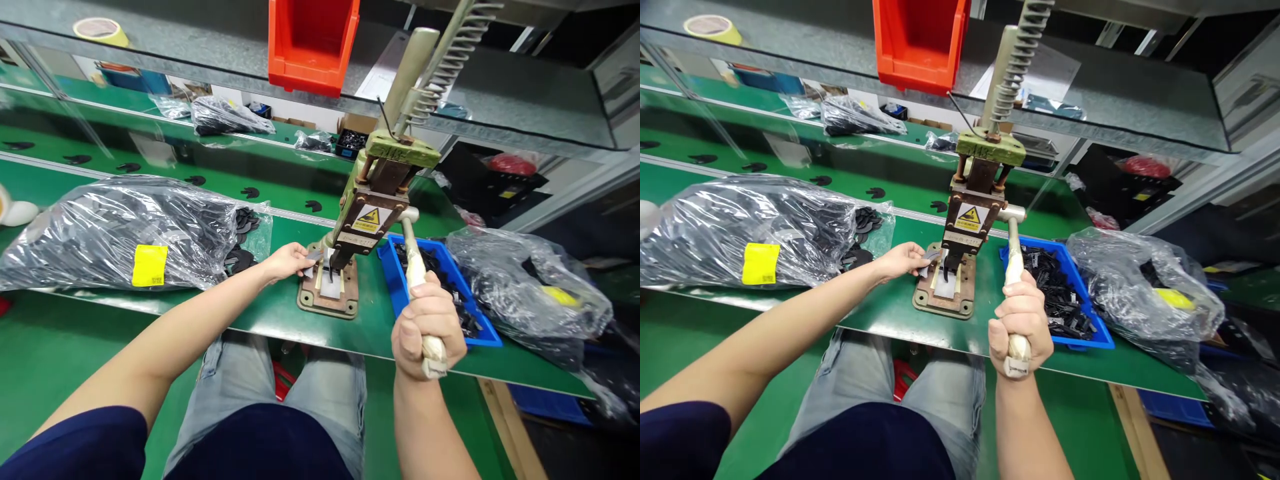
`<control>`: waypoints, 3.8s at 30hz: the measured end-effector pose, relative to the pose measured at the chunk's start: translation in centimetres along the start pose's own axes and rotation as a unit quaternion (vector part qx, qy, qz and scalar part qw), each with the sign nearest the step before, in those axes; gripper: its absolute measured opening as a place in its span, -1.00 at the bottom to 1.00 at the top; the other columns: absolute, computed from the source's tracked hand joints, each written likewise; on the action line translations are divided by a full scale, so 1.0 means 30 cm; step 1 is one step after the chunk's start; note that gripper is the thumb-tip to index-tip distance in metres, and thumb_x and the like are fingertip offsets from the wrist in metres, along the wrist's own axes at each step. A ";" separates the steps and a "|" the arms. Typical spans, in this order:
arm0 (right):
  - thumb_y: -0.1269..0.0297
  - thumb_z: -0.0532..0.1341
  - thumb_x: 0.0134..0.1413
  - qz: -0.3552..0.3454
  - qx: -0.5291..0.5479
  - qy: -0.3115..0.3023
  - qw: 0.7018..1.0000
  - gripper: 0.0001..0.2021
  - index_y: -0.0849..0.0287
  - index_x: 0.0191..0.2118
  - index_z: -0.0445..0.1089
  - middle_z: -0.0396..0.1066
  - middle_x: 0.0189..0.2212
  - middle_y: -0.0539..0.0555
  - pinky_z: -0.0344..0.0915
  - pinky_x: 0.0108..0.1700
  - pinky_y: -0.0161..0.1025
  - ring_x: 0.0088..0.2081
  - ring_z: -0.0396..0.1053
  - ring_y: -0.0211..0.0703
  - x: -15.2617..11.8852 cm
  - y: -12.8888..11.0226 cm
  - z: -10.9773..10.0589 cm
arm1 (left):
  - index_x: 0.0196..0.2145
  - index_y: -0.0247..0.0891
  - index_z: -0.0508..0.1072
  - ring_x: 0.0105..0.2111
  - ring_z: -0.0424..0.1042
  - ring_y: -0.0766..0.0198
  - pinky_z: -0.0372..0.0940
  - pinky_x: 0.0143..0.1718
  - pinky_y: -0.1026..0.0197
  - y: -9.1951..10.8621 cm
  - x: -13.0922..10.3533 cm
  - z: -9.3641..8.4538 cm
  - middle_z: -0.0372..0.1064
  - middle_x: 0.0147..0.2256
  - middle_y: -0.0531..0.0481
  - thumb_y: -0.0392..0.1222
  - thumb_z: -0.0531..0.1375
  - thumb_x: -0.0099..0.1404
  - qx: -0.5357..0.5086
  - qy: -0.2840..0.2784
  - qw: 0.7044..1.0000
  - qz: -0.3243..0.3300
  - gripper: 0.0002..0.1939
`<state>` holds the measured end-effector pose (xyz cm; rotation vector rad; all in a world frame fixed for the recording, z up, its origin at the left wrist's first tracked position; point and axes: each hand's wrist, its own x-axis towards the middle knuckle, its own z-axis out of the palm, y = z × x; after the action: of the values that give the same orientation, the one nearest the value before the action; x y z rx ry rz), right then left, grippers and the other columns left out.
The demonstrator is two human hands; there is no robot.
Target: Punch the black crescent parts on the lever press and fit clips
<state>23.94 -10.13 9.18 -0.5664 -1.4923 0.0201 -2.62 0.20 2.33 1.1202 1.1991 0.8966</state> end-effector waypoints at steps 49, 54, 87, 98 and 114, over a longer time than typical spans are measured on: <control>0.20 0.34 0.18 0.180 0.066 0.051 0.980 -0.59 0.05 0.13 0.38 0.44 0.01 0.09 0.42 0.21 -0.03 0.06 0.50 -0.12 0.163 0.117 0.045 | -0.42 -0.26 0.32 -0.55 0.56 0.28 0.44 -0.51 0.33 0.072 -0.143 0.010 0.52 -0.54 -0.02 0.01 0.46 0.22 -0.003 -0.079 0.994 -0.069 -0.57; 0.24 0.42 0.09 0.344 0.119 -0.142 0.921 -0.65 0.13 0.00 0.48 0.58 -0.22 0.11 0.55 -0.14 -0.18 -0.22 0.57 -0.16 -0.225 0.063 0.135 | -0.39 -0.23 0.32 -0.57 0.55 0.26 0.43 -0.52 0.30 0.111 -0.318 0.008 0.53 -0.53 0.00 0.16 0.44 0.18 0.003 -0.120 0.993 -0.009 -0.52; 0.31 0.24 0.25 0.231 -0.002 -0.261 0.937 -0.92 0.09 -0.17 0.47 0.55 -0.23 0.10 0.42 -0.07 -0.15 -0.19 0.49 -0.14 -0.306 -0.054 0.092 | -0.56 -0.23 0.27 -0.43 0.23 0.28 0.14 -0.36 0.21 0.069 -0.379 0.135 0.21 -0.50 0.07 0.07 0.18 0.42 0.343 -0.063 0.915 0.200 -0.53; 0.14 0.23 0.30 0.348 0.026 -0.275 0.896 -0.84 0.08 -0.13 0.46 0.55 -0.27 0.04 0.43 -0.16 -0.23 -0.26 0.50 -0.21 -0.238 -0.101 0.005 | -0.24 -0.26 0.43 -0.48 0.36 0.33 0.32 -0.48 0.27 0.009 -0.367 0.181 0.36 -0.39 0.06 0.22 0.38 0.22 -0.037 -0.213 0.976 0.018 -0.52; 0.04 0.22 0.33 0.325 -0.341 -0.301 0.829 -0.68 0.21 -0.06 0.45 0.52 -0.15 0.08 0.49 -0.04 -0.11 -0.15 0.49 -0.20 0.232 0.419 -0.157 | -0.38 -0.19 0.44 -0.41 0.34 0.23 0.25 -0.32 0.25 -0.293 -0.265 0.034 0.35 -0.45 0.07 0.20 0.10 0.47 0.266 -0.037 0.949 0.166 -0.56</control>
<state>33.20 1.67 11.17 -1.7724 -1.8307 0.2191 -3.31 -9.67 -4.29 1.8161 1.2461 0.7865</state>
